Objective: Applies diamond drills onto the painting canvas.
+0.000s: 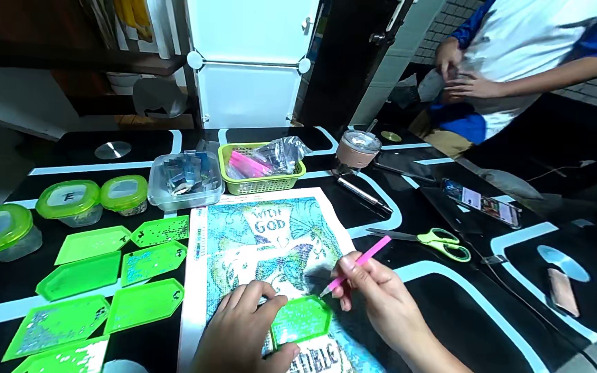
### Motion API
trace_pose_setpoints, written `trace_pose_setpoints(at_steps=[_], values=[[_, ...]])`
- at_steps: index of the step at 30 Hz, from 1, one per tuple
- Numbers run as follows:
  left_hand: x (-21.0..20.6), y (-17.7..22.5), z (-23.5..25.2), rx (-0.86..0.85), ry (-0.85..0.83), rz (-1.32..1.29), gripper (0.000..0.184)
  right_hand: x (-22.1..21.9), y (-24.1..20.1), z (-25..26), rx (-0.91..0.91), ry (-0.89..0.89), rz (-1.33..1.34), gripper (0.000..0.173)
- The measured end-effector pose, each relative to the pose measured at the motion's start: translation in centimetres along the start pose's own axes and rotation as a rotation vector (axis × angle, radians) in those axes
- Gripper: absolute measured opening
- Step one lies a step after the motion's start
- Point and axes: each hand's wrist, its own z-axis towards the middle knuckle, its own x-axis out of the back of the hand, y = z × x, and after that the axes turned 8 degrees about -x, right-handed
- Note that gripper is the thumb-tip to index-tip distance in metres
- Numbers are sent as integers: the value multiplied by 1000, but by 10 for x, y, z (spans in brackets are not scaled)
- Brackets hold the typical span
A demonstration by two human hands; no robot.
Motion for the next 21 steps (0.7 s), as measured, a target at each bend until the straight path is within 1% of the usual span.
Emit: trace_pose_setpoints(at_steps=[2, 4, 8, 11, 15, 19, 21], values=[[6, 2, 2, 32, -73, -69, 47, 17, -8, 2, -101, 66, 120, 34], [8, 2, 3, 36, -116, -108, 46, 35, -12, 1, -175, 121, 167, 38], [11, 2, 3, 32, -130, -121, 48, 60, -11, -1, -228, 203, 178, 39], [13, 1, 4, 33, -148, -146, 49, 64, -7, -2, -202, 205, 175, 35], [14, -1, 5, 37, -173, -176, 49, 49, 8, -2, -129, 143, 91, 26], [16, -2, 5, 40, -201, -164, 49, 40, 22, -5, -9, 208, -91, 24], [16, -3, 5, 42, -205, -162, 50, 39, 27, -7, 62, 232, -128, 25]])
